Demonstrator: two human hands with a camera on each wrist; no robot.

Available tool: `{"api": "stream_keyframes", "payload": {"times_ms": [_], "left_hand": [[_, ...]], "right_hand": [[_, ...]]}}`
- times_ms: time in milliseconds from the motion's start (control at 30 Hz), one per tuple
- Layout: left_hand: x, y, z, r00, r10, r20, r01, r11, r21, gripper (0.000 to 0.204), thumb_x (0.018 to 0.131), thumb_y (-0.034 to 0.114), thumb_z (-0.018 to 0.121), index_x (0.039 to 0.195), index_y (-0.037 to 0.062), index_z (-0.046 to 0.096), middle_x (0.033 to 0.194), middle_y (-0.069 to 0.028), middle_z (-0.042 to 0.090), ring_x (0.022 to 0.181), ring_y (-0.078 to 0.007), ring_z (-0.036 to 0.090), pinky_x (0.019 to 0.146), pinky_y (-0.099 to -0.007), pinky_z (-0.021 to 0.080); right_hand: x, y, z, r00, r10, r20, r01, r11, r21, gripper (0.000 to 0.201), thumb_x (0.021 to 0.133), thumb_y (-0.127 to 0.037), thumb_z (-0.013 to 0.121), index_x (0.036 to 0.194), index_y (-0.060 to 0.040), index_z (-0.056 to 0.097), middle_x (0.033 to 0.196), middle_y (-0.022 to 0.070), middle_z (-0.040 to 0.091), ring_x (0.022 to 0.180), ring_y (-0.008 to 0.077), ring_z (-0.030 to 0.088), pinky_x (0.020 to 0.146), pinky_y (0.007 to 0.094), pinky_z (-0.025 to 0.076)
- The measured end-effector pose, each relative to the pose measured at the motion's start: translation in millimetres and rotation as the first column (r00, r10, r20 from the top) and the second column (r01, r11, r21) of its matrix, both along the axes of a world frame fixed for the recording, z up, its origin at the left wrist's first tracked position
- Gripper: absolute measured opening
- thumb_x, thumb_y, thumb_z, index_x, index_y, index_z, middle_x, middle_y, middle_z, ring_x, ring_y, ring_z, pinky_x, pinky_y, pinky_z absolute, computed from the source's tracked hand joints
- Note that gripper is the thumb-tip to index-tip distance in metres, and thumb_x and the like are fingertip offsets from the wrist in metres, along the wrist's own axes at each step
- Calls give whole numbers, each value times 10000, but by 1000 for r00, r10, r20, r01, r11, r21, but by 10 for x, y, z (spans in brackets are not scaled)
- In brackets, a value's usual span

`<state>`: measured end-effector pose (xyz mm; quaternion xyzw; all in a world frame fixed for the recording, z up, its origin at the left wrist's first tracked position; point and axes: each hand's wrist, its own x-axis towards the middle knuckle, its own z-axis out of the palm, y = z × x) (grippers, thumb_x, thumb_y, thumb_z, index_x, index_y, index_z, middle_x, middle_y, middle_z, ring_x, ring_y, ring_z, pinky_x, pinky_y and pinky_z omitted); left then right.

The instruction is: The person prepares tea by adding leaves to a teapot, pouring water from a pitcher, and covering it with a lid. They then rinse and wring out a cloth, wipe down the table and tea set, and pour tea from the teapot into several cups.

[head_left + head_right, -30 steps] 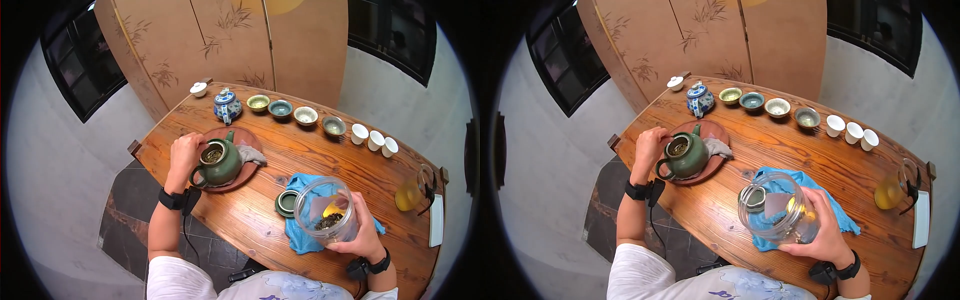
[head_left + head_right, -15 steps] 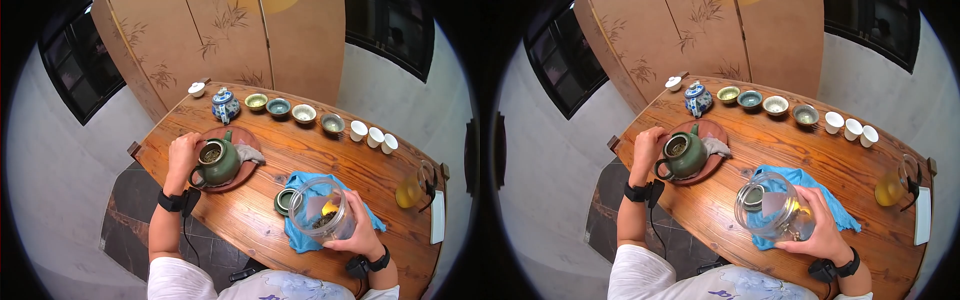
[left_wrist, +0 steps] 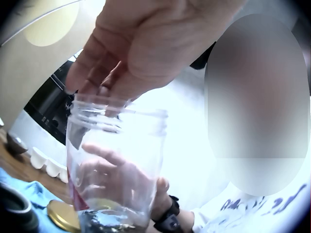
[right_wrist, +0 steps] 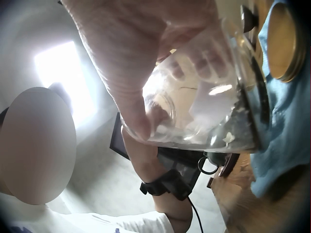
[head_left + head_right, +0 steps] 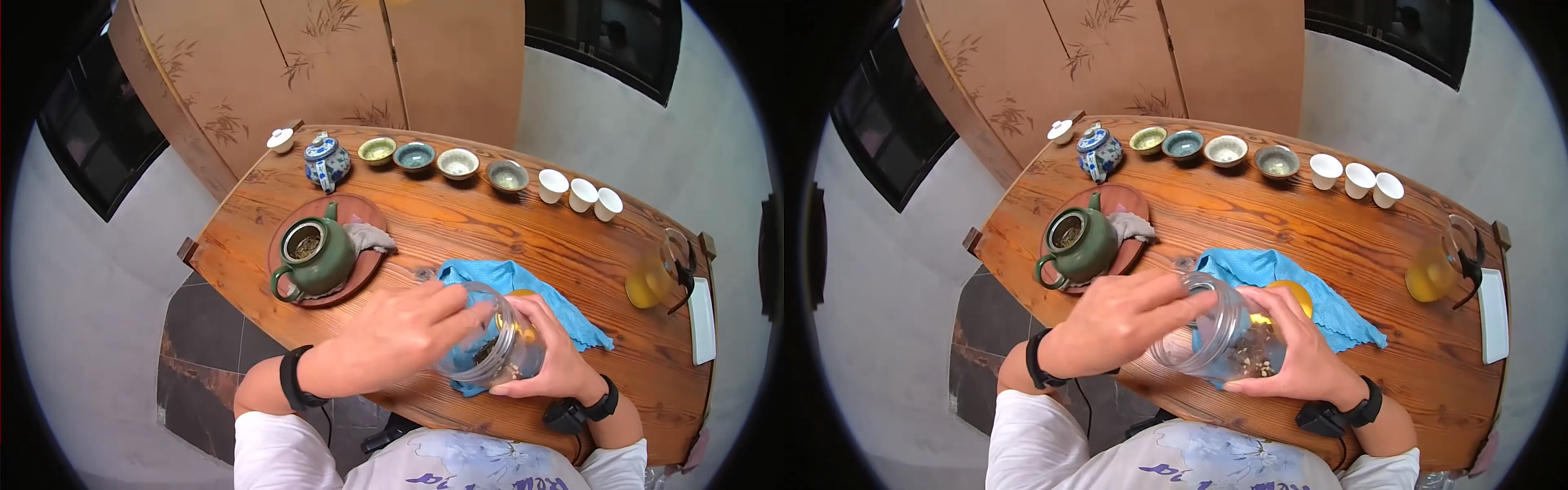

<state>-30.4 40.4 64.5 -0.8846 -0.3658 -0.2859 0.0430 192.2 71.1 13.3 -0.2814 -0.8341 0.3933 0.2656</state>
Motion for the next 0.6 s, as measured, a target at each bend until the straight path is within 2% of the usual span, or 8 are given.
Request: {"api": "stream_keyframes", "payload": {"times_ms": [100, 233, 300, 333, 367, 433, 500, 600], "left_hand": [[40, 58, -37, 996, -26, -84, 27, 1000, 2, 184, 614, 58, 680, 792, 84, 638, 624, -20, 468, 535, -176, 470, 460, -280, 397], [-64, 131, -36, 998, -56, 31, 55, 997, 53, 155, 592, 102, 718, 667, 54, 590, 602, -31, 464, 538, -175, 462, 461, -281, 382], [-135, 166, -41, 952, 4, 307, -77, 971, 226, 212, 618, 122, 721, 603, 50, 522, 587, -43, 435, 531, -182, 457, 435, -300, 361], [-165, 150, -69, 896, 109, 430, -197, 966, 166, 187, 630, 82, 723, 613, 38, 542, 591, -56, 461, 532, -189, 471, 447, -300, 364], [-226, 214, -115, 897, 134, 420, -213, 966, 147, 145, 656, 73, 704, 687, 23, 571, 607, -63, 476, 534, -203, 479, 454, -289, 381], [-202, 246, -301, 853, 343, 393, -258, 932, -254, 214, 668, 119, 702, 810, 20, 578, 655, -73, 508, 586, -238, 516, 513, -304, 422], [-321, 272, -670, 971, 229, 73, -189, 914, -360, 496, 679, 252, 715, 1072, 47, 491, 957, -112, 522, 868, -263, 531, 735, -341, 450], [-286, 169, -886, 991, 135, 5, -112, 840, -530, 678, 652, 314, 728, 1188, 48, 410, 1167, -181, 407, 1113, -342, 398, 928, -377, 347]], "right_hand": [[33, 28, -14, 998, 6, -55, -6, 1000, -2, 865, 534, -312, 795, 1234, -30, 372, 1076, 121, 443, 1022, 252, 455, 898, 345, 360], [96, 66, -53, 989, -28, -146, 15, 996, -85, 854, 522, -292, 801, 1219, -25, 387, 1054, 108, 441, 1005, 240, 451, 891, 328, 348], [168, 102, -26, 992, -34, -120, 21, 994, -110, 862, 505, -276, 809, 1214, -20, 391, 1068, 103, 437, 1030, 229, 441, 904, 320, 340], [207, 118, -27, 983, -79, -163, 59, 991, -121, 875, 499, -273, 811, 1218, -14, 387, 1086, 102, 434, 1042, 220, 434, 913, 315, 333], [233, 127, -16, 970, -126, -207, 99, 986, -135, 887, 492, -269, 814, 1221, -7, 382, 1104, 101, 430, 1055, 212, 427, 922, 311, 326], [272, 135, 55, 952, -151, -267, 92, 970, -223, 927, 480, -268, 816, 1241, 5, 362, 1134, 84, 422, 1070, 191, 416, 936, 306, 314], [321, 143, 79, 903, -207, -375, 85, 944, -318, 960, 477, -263, 814, 1264, 7, 337, 1136, 69, 418, 1067, 182, 417, 936, 306, 314], [346, 151, 87, 904, -204, -376, 84, 947, -311, 969, 481, -259, 813, 1276, -1, 323, 1128, 69, 415, 1072, 177, 413, 943, 304, 309]]}}
